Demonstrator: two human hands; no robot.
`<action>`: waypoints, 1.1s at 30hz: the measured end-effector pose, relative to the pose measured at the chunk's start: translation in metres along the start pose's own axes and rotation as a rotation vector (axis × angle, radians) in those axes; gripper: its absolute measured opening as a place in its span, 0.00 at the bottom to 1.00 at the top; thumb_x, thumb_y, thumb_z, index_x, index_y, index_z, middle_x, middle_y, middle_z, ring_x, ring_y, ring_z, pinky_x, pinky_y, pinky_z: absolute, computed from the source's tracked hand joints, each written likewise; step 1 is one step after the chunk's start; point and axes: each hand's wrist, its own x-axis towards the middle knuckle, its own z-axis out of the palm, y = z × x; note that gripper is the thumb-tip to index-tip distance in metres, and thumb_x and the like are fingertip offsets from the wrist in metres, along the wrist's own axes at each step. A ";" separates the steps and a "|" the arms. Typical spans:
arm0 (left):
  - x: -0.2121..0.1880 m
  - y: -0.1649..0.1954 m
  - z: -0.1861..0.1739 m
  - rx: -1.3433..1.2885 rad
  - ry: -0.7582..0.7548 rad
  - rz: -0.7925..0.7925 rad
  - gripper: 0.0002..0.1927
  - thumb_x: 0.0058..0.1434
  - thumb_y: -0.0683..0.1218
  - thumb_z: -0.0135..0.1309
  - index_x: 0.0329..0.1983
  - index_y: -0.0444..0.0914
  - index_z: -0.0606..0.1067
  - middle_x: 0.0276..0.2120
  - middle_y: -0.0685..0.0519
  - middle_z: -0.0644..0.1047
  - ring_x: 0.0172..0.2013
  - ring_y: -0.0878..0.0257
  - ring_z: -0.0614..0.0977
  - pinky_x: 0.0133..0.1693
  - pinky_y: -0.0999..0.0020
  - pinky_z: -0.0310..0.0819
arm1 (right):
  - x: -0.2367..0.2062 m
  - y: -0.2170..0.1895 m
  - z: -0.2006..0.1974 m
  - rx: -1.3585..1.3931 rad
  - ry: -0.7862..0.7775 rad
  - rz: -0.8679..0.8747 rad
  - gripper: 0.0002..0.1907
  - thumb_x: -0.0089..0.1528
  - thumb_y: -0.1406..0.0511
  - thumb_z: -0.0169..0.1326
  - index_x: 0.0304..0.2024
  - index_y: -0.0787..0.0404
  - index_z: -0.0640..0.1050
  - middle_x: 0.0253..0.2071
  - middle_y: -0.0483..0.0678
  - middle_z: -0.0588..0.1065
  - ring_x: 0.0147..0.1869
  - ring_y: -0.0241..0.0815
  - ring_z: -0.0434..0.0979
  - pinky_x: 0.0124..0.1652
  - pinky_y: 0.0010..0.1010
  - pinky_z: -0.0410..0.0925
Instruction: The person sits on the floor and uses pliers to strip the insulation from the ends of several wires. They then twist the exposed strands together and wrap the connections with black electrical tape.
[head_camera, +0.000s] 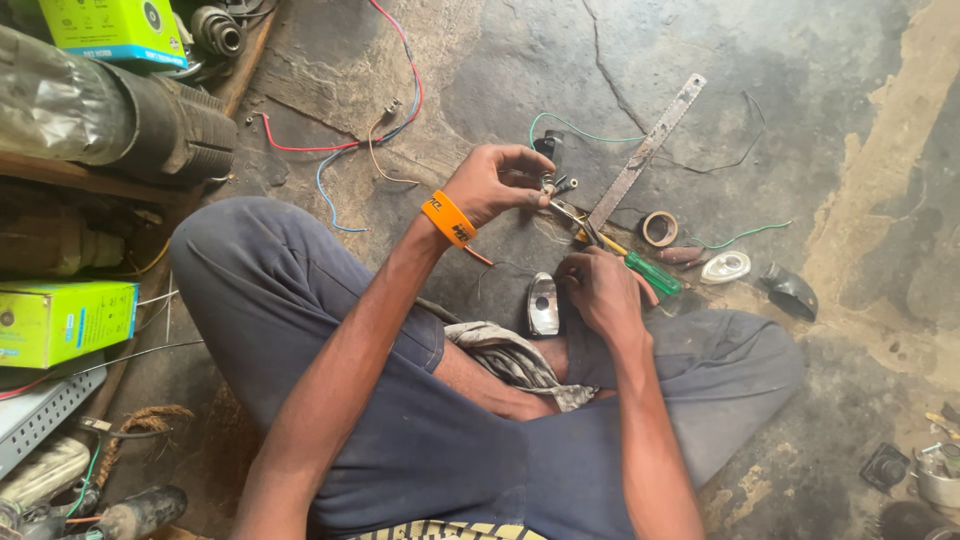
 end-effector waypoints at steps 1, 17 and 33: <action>0.000 -0.001 0.000 0.014 0.003 0.014 0.19 0.55 0.35 0.64 0.51 0.31 0.77 0.41 0.49 0.83 0.44 0.64 0.85 0.48 0.70 0.82 | 0.000 0.002 0.000 0.023 -0.034 0.029 0.07 0.55 0.68 0.63 0.36 0.54 0.84 0.36 0.50 0.77 0.40 0.50 0.79 0.40 0.41 0.70; 0.007 -0.013 -0.008 0.084 0.047 0.055 0.20 0.53 0.30 0.61 0.50 0.32 0.78 0.44 0.51 0.82 0.45 0.64 0.84 0.49 0.70 0.81 | -0.004 0.060 -0.035 1.255 0.174 0.171 0.09 0.67 0.72 0.50 0.49 0.68 0.76 0.36 0.45 0.75 0.37 0.33 0.75 0.36 0.23 0.66; 0.007 -0.011 -0.006 0.164 0.075 0.058 0.19 0.54 0.30 0.60 0.50 0.33 0.80 0.44 0.50 0.83 0.45 0.64 0.85 0.50 0.70 0.81 | -0.005 0.060 -0.035 1.359 0.310 0.154 0.08 0.69 0.74 0.51 0.48 0.73 0.78 0.37 0.48 0.74 0.38 0.36 0.75 0.40 0.27 0.73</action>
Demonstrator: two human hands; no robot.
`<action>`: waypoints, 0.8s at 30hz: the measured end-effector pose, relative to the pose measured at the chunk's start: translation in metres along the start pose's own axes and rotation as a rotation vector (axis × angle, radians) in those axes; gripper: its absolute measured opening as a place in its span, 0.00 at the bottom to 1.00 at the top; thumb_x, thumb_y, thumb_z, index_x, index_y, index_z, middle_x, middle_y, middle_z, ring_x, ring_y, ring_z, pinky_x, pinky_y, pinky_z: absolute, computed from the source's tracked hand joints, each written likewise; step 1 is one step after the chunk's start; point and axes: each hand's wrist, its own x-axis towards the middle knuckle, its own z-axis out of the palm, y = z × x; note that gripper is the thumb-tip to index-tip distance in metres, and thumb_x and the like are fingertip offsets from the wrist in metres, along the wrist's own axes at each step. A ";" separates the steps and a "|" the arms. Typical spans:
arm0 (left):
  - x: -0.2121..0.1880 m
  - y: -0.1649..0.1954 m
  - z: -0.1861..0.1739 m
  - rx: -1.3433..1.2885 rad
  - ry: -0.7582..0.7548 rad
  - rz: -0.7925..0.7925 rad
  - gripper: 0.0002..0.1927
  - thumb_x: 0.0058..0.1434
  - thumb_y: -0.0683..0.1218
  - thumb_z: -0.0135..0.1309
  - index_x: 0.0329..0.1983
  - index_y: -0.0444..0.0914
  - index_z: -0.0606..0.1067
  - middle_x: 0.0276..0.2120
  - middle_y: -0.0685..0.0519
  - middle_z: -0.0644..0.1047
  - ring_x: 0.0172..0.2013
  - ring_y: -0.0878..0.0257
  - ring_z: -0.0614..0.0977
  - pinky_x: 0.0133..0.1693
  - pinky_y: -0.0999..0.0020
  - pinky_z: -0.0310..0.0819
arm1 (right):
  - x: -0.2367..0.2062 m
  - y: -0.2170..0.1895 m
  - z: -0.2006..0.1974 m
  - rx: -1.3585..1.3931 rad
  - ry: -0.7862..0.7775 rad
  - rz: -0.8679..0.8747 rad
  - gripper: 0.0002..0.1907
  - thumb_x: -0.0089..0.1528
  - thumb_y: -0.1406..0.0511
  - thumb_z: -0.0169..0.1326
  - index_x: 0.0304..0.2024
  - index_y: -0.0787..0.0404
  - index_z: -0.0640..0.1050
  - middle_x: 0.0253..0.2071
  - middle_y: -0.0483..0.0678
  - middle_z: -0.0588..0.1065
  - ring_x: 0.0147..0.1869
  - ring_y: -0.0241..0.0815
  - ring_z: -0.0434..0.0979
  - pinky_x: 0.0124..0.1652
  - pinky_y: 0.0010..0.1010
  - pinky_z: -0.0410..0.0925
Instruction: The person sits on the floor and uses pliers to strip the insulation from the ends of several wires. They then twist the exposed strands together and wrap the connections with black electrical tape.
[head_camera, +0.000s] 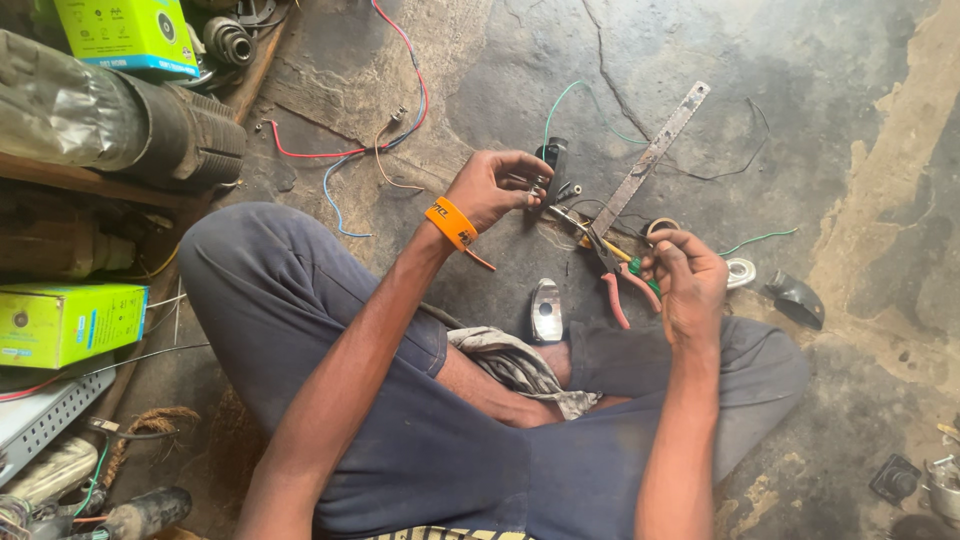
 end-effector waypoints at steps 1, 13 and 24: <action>0.000 0.000 0.000 -0.004 -0.002 -0.003 0.19 0.54 0.30 0.60 0.50 0.33 0.80 0.44 0.50 0.83 0.45 0.64 0.85 0.50 0.70 0.81 | 0.000 0.000 0.001 -0.012 0.011 -0.015 0.08 0.69 0.73 0.51 0.48 0.73 0.77 0.39 0.48 0.75 0.38 0.36 0.75 0.40 0.26 0.72; -0.004 0.005 0.006 -0.005 -0.080 -0.016 0.20 0.55 0.33 0.63 0.52 0.32 0.79 0.43 0.50 0.83 0.44 0.66 0.83 0.48 0.72 0.79 | 0.008 0.008 0.000 -0.017 0.126 -0.086 0.08 0.70 0.72 0.52 0.50 0.73 0.77 0.39 0.48 0.76 0.40 0.37 0.77 0.43 0.24 0.73; -0.008 0.015 0.011 0.019 -0.132 -0.066 0.21 0.54 0.35 0.65 0.52 0.33 0.78 0.46 0.50 0.83 0.47 0.64 0.85 0.49 0.71 0.81 | 0.007 0.005 0.004 -0.055 0.130 -0.091 0.09 0.71 0.71 0.52 0.51 0.73 0.77 0.39 0.50 0.77 0.39 0.35 0.77 0.41 0.22 0.71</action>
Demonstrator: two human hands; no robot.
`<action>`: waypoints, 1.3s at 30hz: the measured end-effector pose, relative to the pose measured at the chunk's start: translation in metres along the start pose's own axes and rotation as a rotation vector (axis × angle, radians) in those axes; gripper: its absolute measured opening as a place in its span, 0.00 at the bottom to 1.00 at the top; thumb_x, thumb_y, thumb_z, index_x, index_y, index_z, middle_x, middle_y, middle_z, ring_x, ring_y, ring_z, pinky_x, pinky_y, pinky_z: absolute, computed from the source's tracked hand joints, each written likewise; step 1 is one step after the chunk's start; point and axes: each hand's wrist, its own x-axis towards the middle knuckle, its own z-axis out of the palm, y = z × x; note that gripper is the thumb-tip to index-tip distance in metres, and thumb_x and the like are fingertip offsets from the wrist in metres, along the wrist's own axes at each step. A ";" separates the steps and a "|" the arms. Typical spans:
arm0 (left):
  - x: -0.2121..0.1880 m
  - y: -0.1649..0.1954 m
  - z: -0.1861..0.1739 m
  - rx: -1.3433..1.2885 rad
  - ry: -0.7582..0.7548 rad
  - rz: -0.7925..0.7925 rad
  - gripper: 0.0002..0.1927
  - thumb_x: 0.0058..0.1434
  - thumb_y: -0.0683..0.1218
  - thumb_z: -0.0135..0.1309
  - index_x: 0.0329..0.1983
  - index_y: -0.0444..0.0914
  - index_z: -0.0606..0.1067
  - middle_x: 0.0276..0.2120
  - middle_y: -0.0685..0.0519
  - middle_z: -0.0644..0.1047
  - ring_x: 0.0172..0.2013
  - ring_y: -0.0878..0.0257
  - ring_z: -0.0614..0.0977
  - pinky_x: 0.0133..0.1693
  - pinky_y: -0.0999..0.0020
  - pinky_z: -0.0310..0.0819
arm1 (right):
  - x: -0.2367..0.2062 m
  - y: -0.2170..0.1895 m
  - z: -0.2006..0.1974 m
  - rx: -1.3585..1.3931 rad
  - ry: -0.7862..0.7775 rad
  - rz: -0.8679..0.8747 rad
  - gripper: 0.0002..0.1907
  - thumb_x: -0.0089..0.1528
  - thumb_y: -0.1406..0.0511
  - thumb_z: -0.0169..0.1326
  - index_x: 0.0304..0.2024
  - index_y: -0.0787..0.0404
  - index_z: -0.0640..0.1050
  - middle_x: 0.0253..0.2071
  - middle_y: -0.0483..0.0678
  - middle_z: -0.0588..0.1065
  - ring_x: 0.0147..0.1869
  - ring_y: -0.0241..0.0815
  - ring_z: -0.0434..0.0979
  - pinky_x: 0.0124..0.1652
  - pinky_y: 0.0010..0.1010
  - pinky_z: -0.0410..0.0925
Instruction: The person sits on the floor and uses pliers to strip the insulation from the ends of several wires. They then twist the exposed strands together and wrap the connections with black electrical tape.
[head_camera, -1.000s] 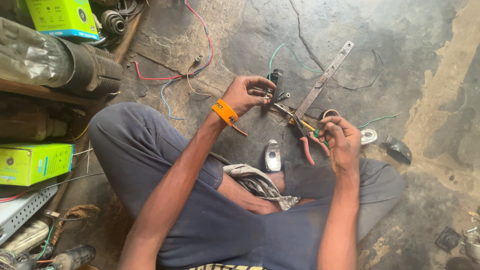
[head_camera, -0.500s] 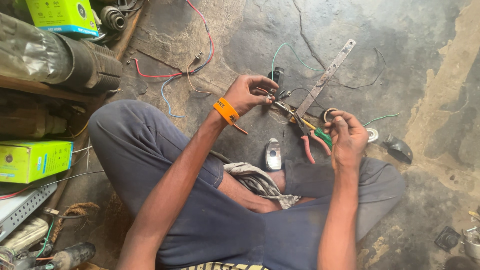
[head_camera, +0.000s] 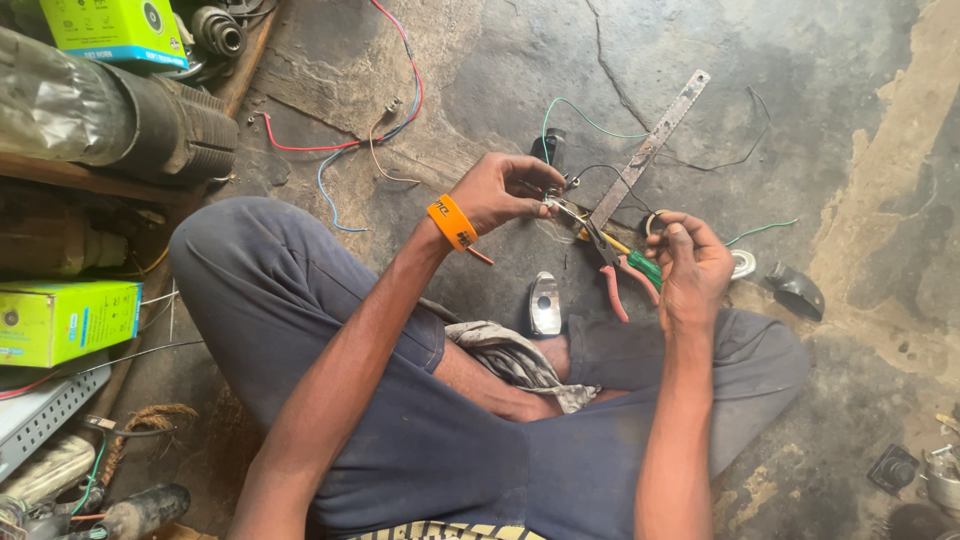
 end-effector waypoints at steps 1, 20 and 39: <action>0.000 0.001 0.000 0.001 -0.008 0.006 0.21 0.55 0.36 0.65 0.53 0.34 0.78 0.46 0.50 0.83 0.47 0.64 0.85 0.49 0.71 0.81 | 0.000 0.000 0.000 0.000 -0.005 -0.002 0.09 0.71 0.71 0.52 0.51 0.73 0.77 0.39 0.50 0.76 0.39 0.35 0.77 0.41 0.22 0.72; -0.008 0.015 0.004 -0.039 -0.086 0.023 0.20 0.59 0.37 0.60 0.56 0.31 0.75 0.42 0.50 0.83 0.42 0.65 0.86 0.45 0.73 0.82 | -0.003 0.001 0.008 -0.226 -0.055 -0.240 0.08 0.73 0.70 0.52 0.52 0.70 0.76 0.45 0.48 0.76 0.47 0.34 0.79 0.47 0.26 0.75; -0.006 -0.003 0.027 0.454 0.004 -0.106 0.10 0.62 0.45 0.57 0.38 0.31 0.81 0.24 0.49 0.83 0.24 0.65 0.87 0.30 0.70 0.81 | -0.018 -0.003 0.038 -0.352 -0.354 0.112 0.12 0.70 0.68 0.50 0.54 0.65 0.78 0.45 0.46 0.81 0.49 0.34 0.80 0.49 0.25 0.72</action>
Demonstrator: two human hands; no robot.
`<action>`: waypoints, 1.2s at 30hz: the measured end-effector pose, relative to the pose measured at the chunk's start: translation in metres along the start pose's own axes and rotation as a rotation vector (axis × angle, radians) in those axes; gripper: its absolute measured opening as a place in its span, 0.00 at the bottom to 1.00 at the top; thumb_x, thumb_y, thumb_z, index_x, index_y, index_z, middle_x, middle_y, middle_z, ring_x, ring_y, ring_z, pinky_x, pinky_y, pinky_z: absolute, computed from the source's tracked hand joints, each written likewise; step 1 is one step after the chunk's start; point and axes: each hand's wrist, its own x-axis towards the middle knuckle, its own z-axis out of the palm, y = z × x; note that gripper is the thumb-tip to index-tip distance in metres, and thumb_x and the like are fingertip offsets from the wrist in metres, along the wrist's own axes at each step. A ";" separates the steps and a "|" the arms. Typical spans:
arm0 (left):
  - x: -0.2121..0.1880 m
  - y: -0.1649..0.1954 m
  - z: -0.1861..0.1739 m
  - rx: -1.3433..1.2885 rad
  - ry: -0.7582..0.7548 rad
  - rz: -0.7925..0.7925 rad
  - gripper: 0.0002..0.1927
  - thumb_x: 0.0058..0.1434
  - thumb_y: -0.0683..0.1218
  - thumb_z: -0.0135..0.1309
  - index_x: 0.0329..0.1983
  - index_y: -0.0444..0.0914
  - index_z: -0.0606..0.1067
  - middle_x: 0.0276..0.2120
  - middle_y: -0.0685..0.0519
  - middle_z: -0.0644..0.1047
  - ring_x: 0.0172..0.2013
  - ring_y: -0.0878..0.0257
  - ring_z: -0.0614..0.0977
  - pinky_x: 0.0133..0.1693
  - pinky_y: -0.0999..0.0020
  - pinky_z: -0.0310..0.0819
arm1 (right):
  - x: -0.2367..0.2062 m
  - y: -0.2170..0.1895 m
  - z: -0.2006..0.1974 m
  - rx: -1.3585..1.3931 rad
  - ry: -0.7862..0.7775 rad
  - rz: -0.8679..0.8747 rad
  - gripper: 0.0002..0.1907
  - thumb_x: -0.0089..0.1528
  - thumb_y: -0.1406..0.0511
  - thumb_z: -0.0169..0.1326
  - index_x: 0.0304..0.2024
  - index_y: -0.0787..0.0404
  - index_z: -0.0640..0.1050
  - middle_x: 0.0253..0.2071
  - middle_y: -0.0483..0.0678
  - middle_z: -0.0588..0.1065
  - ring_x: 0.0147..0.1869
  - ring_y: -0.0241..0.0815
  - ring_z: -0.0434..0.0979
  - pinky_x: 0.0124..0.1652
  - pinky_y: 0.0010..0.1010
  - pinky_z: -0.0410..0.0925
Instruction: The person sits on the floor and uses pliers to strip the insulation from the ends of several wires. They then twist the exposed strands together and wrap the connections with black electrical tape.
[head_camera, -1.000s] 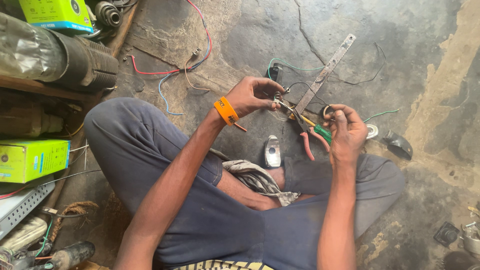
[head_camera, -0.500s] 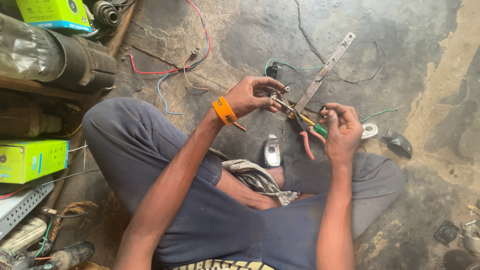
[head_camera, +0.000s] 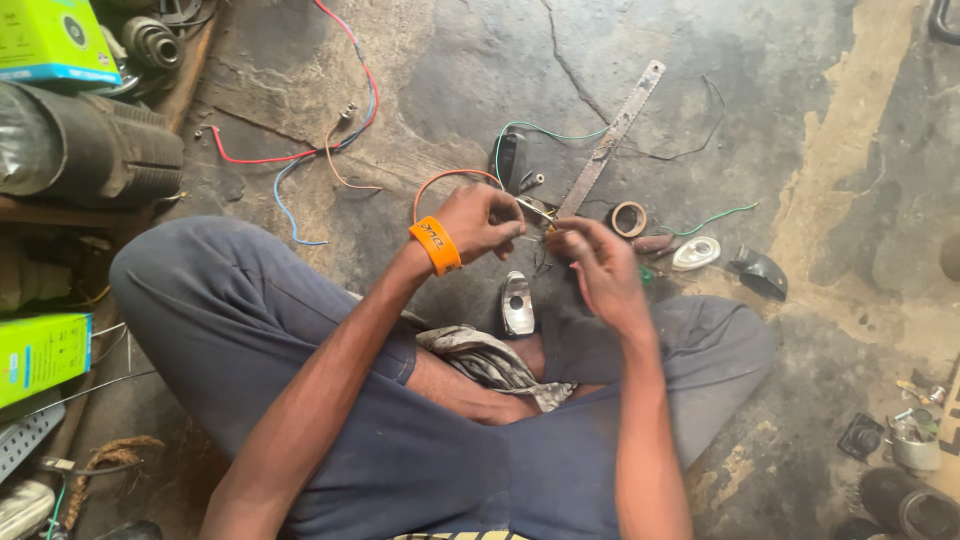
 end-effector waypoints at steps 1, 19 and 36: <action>0.000 0.000 0.003 0.017 -0.005 0.012 0.10 0.62 0.45 0.57 0.37 0.32 0.82 0.24 0.50 0.83 0.24 0.65 0.87 0.30 0.69 0.81 | 0.001 0.004 0.006 0.016 -0.024 -0.008 0.11 0.70 0.68 0.51 0.53 0.66 0.77 0.44 0.47 0.81 0.48 0.34 0.81 0.48 0.25 0.73; 0.006 -0.019 0.012 0.044 -0.013 -0.055 0.14 0.60 0.47 0.59 0.46 0.35 0.82 0.31 0.53 0.82 0.26 0.66 0.82 0.28 0.71 0.77 | 0.006 0.019 0.018 -0.215 0.117 -0.025 0.08 0.67 0.68 0.56 0.45 0.65 0.82 0.37 0.41 0.79 0.36 0.27 0.74 0.33 0.20 0.67; 0.005 -0.018 -0.001 -0.139 -0.231 -0.169 0.10 0.63 0.45 0.58 0.38 0.32 0.83 0.26 0.50 0.82 0.25 0.66 0.82 0.25 0.68 0.74 | -0.002 0.007 0.031 -0.482 0.125 -0.289 0.06 0.67 0.69 0.56 0.41 0.68 0.80 0.35 0.50 0.78 0.35 0.39 0.78 0.34 0.30 0.70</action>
